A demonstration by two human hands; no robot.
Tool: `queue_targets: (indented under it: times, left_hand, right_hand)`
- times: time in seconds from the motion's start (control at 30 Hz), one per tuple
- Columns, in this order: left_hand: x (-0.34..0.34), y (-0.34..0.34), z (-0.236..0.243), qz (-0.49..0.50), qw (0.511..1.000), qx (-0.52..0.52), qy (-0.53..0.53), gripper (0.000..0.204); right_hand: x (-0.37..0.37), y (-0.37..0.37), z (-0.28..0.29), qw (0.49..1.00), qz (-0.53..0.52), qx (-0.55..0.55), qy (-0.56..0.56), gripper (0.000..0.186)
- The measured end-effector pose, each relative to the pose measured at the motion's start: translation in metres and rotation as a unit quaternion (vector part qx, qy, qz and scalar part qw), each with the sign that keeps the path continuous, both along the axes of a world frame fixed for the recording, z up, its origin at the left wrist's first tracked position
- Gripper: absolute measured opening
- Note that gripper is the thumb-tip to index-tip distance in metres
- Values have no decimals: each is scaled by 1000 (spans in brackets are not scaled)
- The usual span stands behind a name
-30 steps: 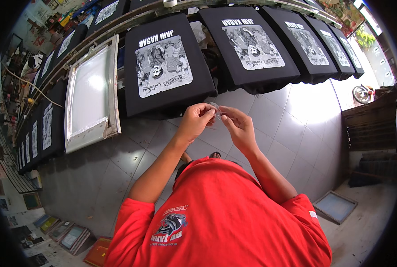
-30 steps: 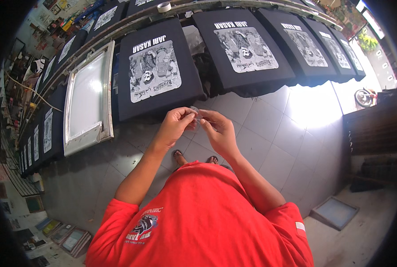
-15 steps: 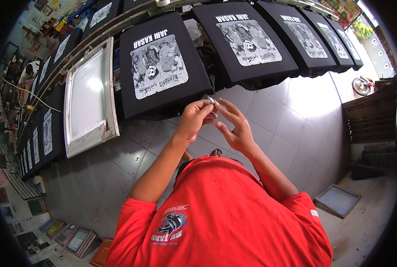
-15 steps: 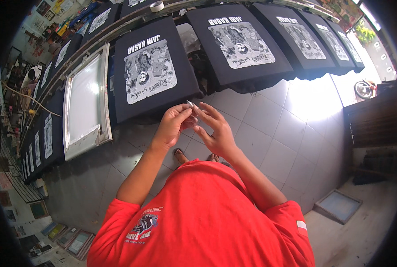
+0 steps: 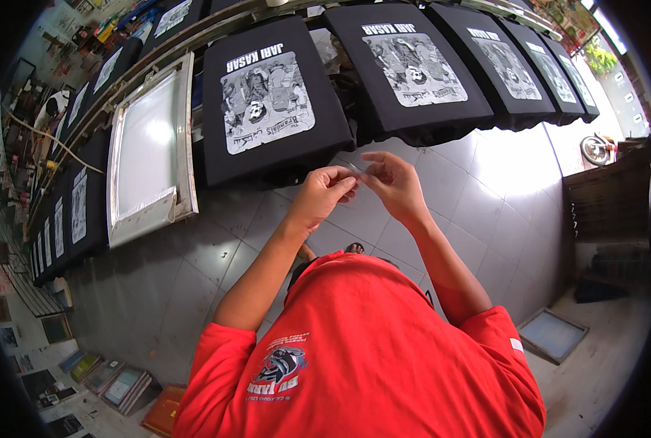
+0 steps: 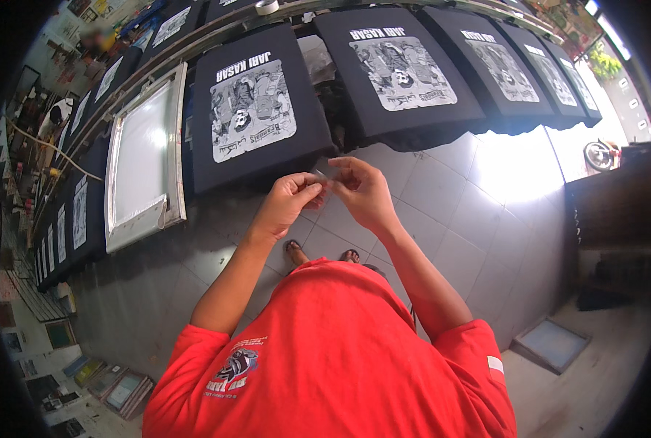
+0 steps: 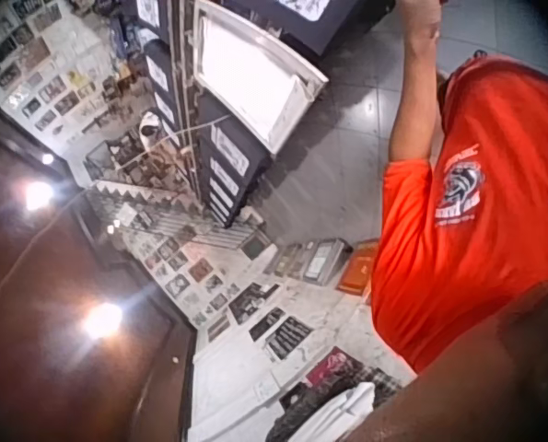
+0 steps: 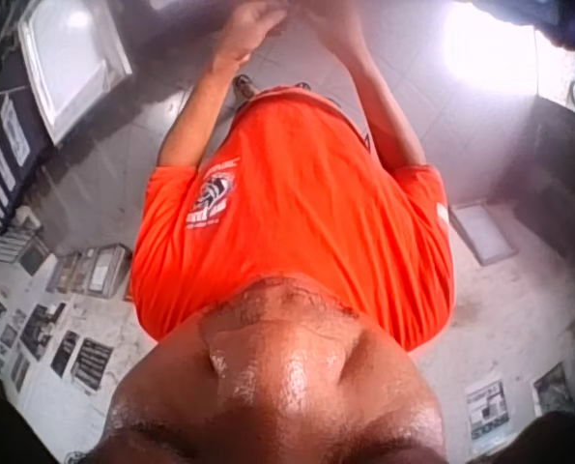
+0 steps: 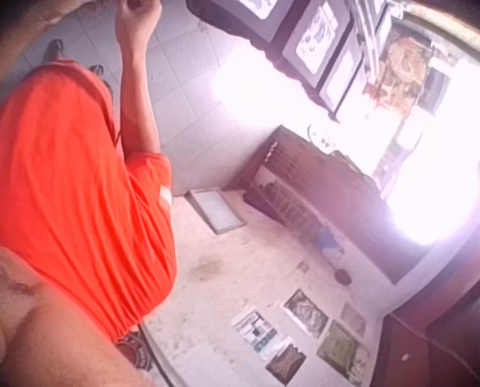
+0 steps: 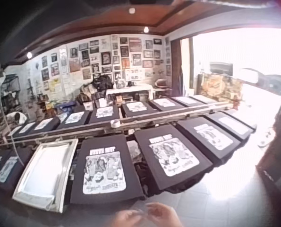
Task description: The person prepares a screen printing frame by applying tape to its edges. They then position the frame over a black t-shirt and use a squeegee to pull yellow ink across the mesh, transferring a graphic design onto the fabric. The process is repeated on multiple shirts.
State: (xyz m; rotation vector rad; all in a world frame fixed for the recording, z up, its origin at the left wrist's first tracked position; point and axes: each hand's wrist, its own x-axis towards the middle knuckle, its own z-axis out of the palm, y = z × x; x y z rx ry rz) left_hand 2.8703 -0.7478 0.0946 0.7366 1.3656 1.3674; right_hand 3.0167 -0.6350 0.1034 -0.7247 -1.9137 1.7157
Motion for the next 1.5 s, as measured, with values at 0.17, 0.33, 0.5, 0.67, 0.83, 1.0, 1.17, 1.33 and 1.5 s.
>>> queue_targets:
  times: [0.17,0.33,0.5,0.67,0.83,1.0,1.17,1.33,1.5]
  left_hand:
    - [-3,-16,-12,-6,999,-9,32,18]
    - [-15,-50,-29,-9,997,-31,-72,19]
    - [-40,-97,-28,-8,994,-44,-99,16]
    - [-85,-137,-39,41,991,-74,-104,11]
    - [-154,-168,-41,46,995,-77,-48,10]
    - [-237,-184,-30,-30,986,-111,125,14]
    - [-299,-179,-27,-84,965,-128,211,18]
    - [-345,-158,-32,-131,954,-147,228,18]
    - [-369,-133,-32,-188,919,-144,316,17]
  right_hand:
    - [-4,-12,-10,1000,2,30,-2,30]
    - [-18,-28,-18,1000,18,12,5,31]
    - [-44,-37,-21,1000,10,-11,7,27]
    - [-80,-76,-31,996,-43,-76,30,27]
    - [-126,-140,-58,983,-102,-150,36,28]
    - [-182,-200,-76,943,-188,-263,80,32]
    - [-239,-227,-88,908,-241,-324,107,31]
    - [-277,-229,-104,881,-268,-370,120,29]
    - [-289,-236,-117,885,-255,-376,104,24]
